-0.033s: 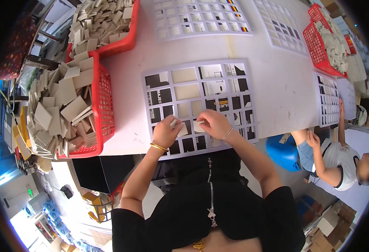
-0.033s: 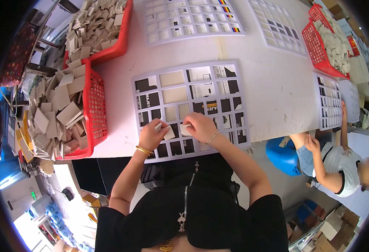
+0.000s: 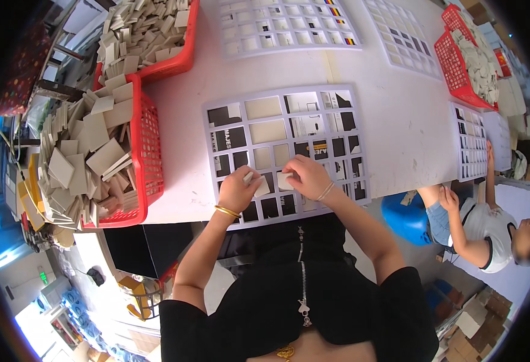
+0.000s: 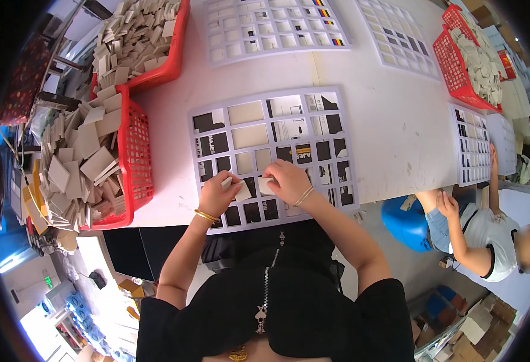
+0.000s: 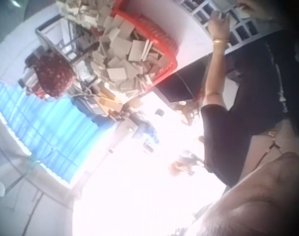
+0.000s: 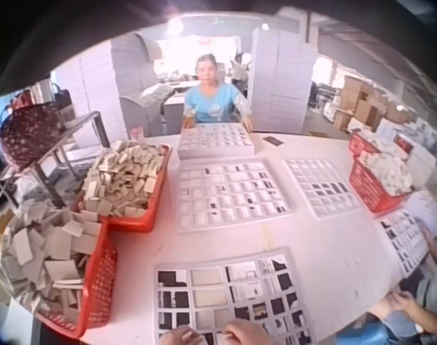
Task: The person sorts small, rectangular ceramic tiles from red baskets into white grid trays. They pick up tiles one by one, inspect them, and place them into specific compartments within the trays. The person occasionally moves completed trays aside to make room for new ones.
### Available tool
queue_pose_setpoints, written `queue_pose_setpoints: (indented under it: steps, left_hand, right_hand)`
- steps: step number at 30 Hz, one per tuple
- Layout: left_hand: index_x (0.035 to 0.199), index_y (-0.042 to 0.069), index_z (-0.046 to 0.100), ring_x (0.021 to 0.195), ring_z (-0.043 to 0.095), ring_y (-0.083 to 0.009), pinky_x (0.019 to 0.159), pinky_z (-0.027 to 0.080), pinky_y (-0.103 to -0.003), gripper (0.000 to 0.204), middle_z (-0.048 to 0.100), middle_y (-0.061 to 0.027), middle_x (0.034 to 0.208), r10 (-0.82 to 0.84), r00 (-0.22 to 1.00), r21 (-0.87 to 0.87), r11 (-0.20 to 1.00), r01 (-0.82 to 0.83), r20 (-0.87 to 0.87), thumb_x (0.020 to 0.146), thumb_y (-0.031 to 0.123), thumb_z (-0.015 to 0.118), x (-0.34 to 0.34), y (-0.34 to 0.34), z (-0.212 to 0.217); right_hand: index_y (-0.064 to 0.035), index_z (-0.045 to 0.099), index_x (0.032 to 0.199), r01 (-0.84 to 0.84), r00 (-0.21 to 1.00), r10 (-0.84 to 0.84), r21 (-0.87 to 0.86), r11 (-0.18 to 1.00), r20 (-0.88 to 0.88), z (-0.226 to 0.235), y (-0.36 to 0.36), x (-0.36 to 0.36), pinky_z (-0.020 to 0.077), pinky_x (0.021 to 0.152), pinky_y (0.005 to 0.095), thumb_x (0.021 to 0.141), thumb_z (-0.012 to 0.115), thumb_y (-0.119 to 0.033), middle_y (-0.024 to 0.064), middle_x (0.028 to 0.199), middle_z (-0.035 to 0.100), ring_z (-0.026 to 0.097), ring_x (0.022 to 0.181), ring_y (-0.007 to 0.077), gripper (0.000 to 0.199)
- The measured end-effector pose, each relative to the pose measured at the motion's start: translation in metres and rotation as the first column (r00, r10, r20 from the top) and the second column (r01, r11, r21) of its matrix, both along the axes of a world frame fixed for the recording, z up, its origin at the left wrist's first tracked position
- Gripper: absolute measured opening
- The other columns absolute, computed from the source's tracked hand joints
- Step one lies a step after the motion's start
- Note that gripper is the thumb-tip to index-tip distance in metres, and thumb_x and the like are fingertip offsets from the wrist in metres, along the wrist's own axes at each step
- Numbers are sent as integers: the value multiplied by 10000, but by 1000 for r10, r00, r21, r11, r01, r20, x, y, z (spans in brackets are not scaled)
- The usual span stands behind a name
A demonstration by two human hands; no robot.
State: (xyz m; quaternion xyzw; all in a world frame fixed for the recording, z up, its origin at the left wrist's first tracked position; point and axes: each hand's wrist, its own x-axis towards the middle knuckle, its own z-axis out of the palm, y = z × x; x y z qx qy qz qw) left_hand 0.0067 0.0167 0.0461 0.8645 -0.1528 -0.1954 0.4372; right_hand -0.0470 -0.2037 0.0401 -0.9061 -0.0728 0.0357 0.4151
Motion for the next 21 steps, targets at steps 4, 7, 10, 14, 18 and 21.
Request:
queue_pose_setpoints:
  steps: [4,7,10,14,18,21]
  left_hand:
    - [878,20,605,557,609,-145,550,478,-268,130,633,-85,709,-31,995,-47,999,27,-96,801,112,655,0,-1,-2]
    - [884,26,610,565,612,-158,552,476,-278,119,629,-92,708,-86,996,-20,996,87,34,801,103,647,2,0,-12]
    - [888,33,616,585,622,-184,572,480,-296,115,633,-103,723,-105,988,26,994,103,116,800,103,643,4,-3,-14]
    - [882,48,604,803,603,-357,679,476,-406,150,627,-160,845,-80,994,38,996,78,69,794,159,652,8,-9,-2]
    - [923,37,609,585,603,-148,526,471,-282,104,615,-73,711,127,984,-160,976,-146,-126,821,58,618,10,1,14]
    - [918,20,600,594,588,-85,463,454,-202,76,610,-39,723,178,912,-306,903,-300,-369,846,43,601,4,12,37]
  right_hand:
    - [-60,604,899,43,996,-36,89,995,-77,1,0,0,481,692,370,756,613,-113,94,813,636,606,752,279,153]
    - [-64,615,890,102,952,-54,144,984,-303,12,-2,1,483,703,371,761,617,-130,91,820,645,615,774,277,145]
    - [-60,617,892,98,960,-60,124,987,-275,8,-3,-1,487,707,377,768,617,-140,93,824,648,625,783,279,147]
    - [-51,617,894,74,987,-54,129,989,-148,7,0,-3,487,720,377,771,618,-148,93,817,646,625,798,278,157]
    - [-64,590,903,108,993,-112,123,986,28,19,2,-11,485,716,379,778,625,-108,95,858,630,612,833,277,137]
    - [-78,568,898,151,964,-160,61,987,212,35,9,-23,479,683,385,793,607,-67,95,865,616,600,808,293,112]
